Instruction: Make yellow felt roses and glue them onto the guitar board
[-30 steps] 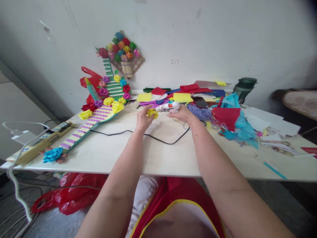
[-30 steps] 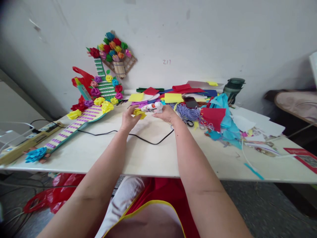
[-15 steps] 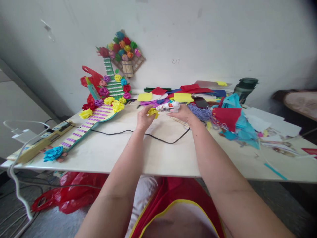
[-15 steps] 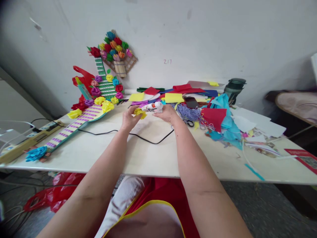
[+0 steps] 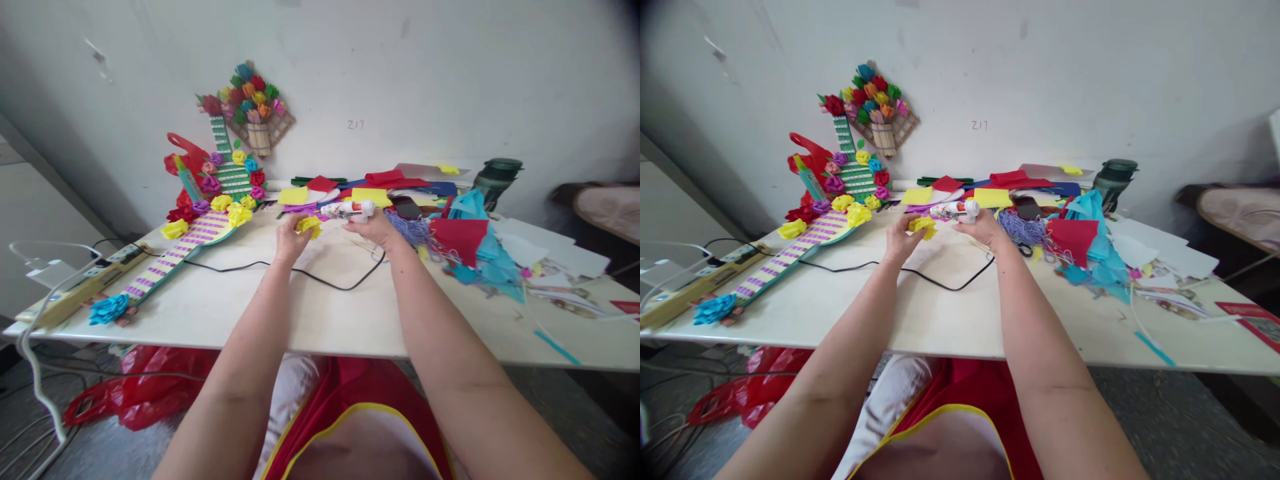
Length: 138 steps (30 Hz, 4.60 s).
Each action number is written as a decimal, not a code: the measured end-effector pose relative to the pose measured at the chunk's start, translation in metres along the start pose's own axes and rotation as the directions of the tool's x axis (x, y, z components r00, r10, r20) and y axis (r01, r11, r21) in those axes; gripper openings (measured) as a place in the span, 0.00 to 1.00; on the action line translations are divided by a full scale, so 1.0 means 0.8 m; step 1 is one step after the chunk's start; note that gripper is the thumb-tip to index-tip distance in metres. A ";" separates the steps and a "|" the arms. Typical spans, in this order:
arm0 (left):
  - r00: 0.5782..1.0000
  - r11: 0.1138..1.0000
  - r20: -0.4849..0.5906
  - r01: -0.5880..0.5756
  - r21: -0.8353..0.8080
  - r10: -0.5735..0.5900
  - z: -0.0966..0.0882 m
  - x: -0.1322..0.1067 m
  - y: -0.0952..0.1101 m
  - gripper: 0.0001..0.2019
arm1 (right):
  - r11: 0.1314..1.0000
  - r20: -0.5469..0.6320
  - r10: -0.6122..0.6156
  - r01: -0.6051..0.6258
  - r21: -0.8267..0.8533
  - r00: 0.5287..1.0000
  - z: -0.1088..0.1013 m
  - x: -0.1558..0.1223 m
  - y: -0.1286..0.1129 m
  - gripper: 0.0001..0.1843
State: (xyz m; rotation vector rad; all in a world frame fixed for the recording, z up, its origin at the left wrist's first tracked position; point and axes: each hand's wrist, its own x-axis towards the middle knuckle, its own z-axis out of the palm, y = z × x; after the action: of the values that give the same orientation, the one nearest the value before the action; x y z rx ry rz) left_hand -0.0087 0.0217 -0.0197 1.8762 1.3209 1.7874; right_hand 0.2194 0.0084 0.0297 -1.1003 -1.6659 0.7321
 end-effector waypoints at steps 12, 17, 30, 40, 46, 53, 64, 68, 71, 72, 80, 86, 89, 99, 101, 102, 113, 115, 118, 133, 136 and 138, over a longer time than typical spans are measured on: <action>0.977 0.851 0.100 0.214 -0.479 -0.189 0.004 0.001 0.010 0.23 | 0.950 0.043 -0.018 0.003 0.312 0.999 0.002 -0.004 -0.007 0.26; 0.972 0.802 0.054 0.221 -0.556 -0.230 0.003 0.000 0.015 0.28 | 0.949 0.070 -0.003 -0.020 0.316 0.998 0.003 -0.004 -0.008 0.27; 0.957 0.790 0.220 0.283 -0.544 -0.191 -0.001 -0.002 0.013 0.35 | 0.964 0.092 0.064 -0.085 0.250 0.994 -0.004 -0.003 -0.009 0.25; 0.947 0.776 0.214 0.319 -0.544 -0.239 -0.003 -0.001 0.013 0.34 | 0.963 0.176 0.075 -0.117 0.244 0.982 -0.017 -0.008 -0.004 0.27; 0.946 0.761 0.190 0.325 -0.562 -0.264 -0.004 -0.001 0.016 0.32 | 0.965 0.235 0.060 -0.117 0.236 0.970 -0.019 -0.007 0.000 0.25; 0.944 0.746 0.213 0.329 -0.579 -0.251 -0.004 0.000 0.015 0.29 | 0.966 0.264 0.078 -0.138 0.217 0.961 -0.017 -0.008 -0.003 0.23; 0.942 0.741 0.230 0.334 -0.583 -0.244 -0.002 -0.002 0.019 0.28 | 0.967 0.246 0.080 -0.135 0.215 0.966 -0.013 -0.005 0.001 0.20; 0.936 0.740 0.258 0.347 -0.576 -0.237 -0.004 -0.003 0.022 0.27 | 0.970 0.231 0.074 -0.124 0.210 0.970 -0.012 -0.006 0.000 0.20; 0.933 0.742 0.279 0.351 -0.571 -0.227 -0.004 -0.003 0.021 0.26 | 0.975 0.217 0.082 -0.124 0.186 0.973 -0.012 -0.007 -0.004 0.21; 0.932 0.737 0.280 0.354 -0.576 -0.229 -0.004 -0.004 0.021 0.26 | 0.976 0.212 0.083 -0.123 0.182 0.974 -0.012 -0.007 -0.004 0.21; 0.921 0.669 0.277 0.390 -0.633 -0.275 -0.003 -0.003 0.025 0.22 | 0.973 0.222 0.043 -0.091 0.212 0.974 -0.012 -0.007 -0.002 0.22; 0.934 0.702 0.255 0.357 -0.616 -0.251 -0.002 -0.003 0.022 0.22 | 0.970 0.233 0.022 -0.077 0.229 0.972 -0.014 -0.006 -0.001 0.24; 0.936 0.723 0.262 0.347 -0.597 -0.234 -0.004 -0.002 0.021 0.23 | 0.969 0.217 0.016 -0.069 0.236 0.976 -0.014 -0.006 -0.001 0.25; 0.923 0.645 0.238 0.383 -0.662 -0.303 -0.004 -0.003 0.033 0.27 | 0.978 0.204 0.073 -0.109 0.175 0.976 -0.015 -0.009 -0.013 0.20; 0.921 0.634 0.235 0.386 -0.671 -0.312 -0.004 -0.003 0.034 0.27 | 0.982 0.204 0.069 -0.103 0.161 0.977 -0.014 -0.009 -0.013 0.19; 0.921 0.631 0.233 0.385 -0.674 -0.313 -0.004 -0.003 0.034 0.27 | 0.983 0.200 0.066 -0.098 0.154 0.978 -0.014 -0.008 -0.013 0.18; 0.921 0.625 0.246 0.386 -0.679 -0.301 -0.004 -0.002 0.032 0.25 | 0.985 0.157 0.076 -0.099 0.140 0.985 -0.009 -0.013 -0.024 0.14; 0.920 0.625 0.254 0.389 -0.677 -0.297 -0.004 -0.002 0.033 0.24 | 0.985 0.157 0.071 -0.094 0.143 0.985 -0.009 -0.014 -0.024 0.14; 0.916 0.618 0.259 0.398 -0.678 -0.306 -0.004 -0.003 0.034 0.24 | 0.985 0.155 0.062 -0.086 0.152 0.986 -0.008 -0.012 -0.021 0.15; 0.918 0.621 0.258 0.394 -0.678 -0.302 -0.004 -0.003 0.032 0.26 | 0.991 0.147 0.019 -0.038 0.125 0.989 -0.008 -0.006 -0.011 0.21; 0.919 0.625 0.257 0.393 -0.675 -0.300 -0.004 -0.003 0.034 0.26 | 0.991 0.150 0.012 -0.032 0.132 0.989 -0.008 -0.005 -0.007 0.21; 0.916 0.619 0.257 0.397 -0.677 -0.307 -0.004 -0.004 0.036 0.25 | 0.990 0.147 0.010 -0.031 0.137 0.989 -0.008 -0.005 -0.007 0.22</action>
State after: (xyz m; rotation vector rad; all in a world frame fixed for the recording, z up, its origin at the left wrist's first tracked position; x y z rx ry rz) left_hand 0.0012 0.0020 -0.0009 1.1535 0.6914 1.6058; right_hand 0.2243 0.0022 0.0352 -0.9867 -1.6998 0.9471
